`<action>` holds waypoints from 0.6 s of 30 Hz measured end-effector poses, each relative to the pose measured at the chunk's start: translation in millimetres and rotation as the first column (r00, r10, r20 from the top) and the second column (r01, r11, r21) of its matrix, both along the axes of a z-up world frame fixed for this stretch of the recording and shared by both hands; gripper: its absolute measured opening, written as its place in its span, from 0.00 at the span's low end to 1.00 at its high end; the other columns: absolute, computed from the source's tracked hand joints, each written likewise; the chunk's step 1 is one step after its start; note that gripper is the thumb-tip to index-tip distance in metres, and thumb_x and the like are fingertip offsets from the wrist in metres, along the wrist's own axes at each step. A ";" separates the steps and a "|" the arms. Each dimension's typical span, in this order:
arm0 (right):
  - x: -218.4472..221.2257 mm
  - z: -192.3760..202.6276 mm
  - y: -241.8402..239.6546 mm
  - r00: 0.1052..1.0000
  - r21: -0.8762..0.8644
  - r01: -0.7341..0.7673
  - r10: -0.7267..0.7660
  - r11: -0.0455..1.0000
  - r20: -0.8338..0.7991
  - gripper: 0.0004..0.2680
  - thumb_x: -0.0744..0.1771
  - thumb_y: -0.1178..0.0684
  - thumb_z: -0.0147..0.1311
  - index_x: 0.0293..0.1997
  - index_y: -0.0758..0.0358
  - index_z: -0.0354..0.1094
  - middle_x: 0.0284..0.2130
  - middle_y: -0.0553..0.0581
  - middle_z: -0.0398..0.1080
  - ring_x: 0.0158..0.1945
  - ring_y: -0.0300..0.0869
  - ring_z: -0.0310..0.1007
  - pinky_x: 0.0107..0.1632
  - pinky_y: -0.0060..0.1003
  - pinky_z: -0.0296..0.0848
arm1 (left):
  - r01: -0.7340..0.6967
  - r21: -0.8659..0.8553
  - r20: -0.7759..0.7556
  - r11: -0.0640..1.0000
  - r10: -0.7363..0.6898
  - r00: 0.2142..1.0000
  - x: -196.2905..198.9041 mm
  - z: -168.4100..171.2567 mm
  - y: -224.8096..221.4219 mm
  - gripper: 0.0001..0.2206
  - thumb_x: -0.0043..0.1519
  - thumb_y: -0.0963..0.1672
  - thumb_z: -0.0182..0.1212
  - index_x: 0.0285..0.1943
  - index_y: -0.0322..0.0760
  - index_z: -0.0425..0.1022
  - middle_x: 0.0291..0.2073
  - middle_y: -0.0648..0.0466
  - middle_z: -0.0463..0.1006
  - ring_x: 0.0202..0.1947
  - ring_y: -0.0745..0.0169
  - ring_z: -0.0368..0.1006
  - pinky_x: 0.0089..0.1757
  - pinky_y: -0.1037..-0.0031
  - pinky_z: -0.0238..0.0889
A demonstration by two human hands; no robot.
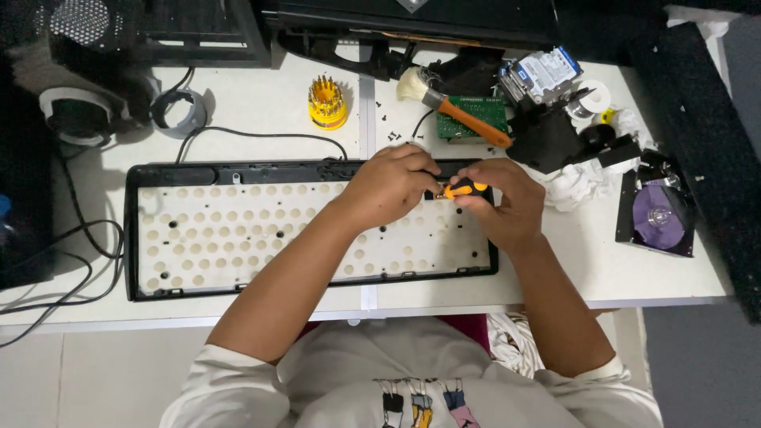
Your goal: The person is disassembling a keyboard using a screwdriver, cleaning the components with a brush, and then reassembling the device.
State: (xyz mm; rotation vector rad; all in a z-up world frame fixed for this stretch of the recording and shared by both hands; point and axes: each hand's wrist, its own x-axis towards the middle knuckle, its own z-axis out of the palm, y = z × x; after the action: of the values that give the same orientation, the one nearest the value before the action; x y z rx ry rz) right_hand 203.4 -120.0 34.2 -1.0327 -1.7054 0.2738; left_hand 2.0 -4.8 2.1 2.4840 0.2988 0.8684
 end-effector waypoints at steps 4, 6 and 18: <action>1.4 -9.8 -3.9 1.000 0.021 0.003 -0.003 1.000 -0.010 0.12 0.65 0.64 0.63 0.51 0.80 0.67 0.44 0.71 0.73 0.46 0.56 0.77 0.48 0.49 0.77 | 0.008 0.004 -0.012 1.000 -0.008 1.000 -1.3 5.2 -0.2 0.06 0.61 0.38 0.63 0.40 0.44 0.83 0.40 0.54 0.80 0.52 0.49 0.73 0.50 0.59 0.66; 2.0 -11.9 -5.3 0.996 0.008 -0.063 0.063 0.998 -0.063 0.11 0.68 0.64 0.54 0.55 0.81 0.61 0.46 0.74 0.73 0.47 0.57 0.78 0.49 0.52 0.79 | 0.003 0.019 0.013 1.000 -0.003 1.000 -0.6 2.4 0.2 0.07 0.61 0.38 0.62 0.40 0.44 0.84 0.41 0.54 0.79 0.52 0.49 0.72 0.49 0.59 0.66; 11.8 -9.1 0.1 0.991 0.018 -0.113 0.113 0.993 -0.066 0.15 0.65 0.69 0.57 0.57 0.81 0.59 0.49 0.74 0.72 0.49 0.58 0.78 0.52 0.56 0.78 | 0.035 -0.032 0.021 0.999 -0.034 0.999 -1.2 3.1 4.7 0.08 0.61 0.39 0.62 0.39 0.47 0.84 0.46 0.57 0.79 0.53 0.51 0.71 0.49 0.59 0.65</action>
State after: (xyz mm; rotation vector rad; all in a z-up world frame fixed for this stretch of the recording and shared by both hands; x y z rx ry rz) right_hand 215.2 -119.9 25.1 -0.9079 -1.7049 0.3647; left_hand 0.8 0.0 5.2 2.4414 0.2604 0.8676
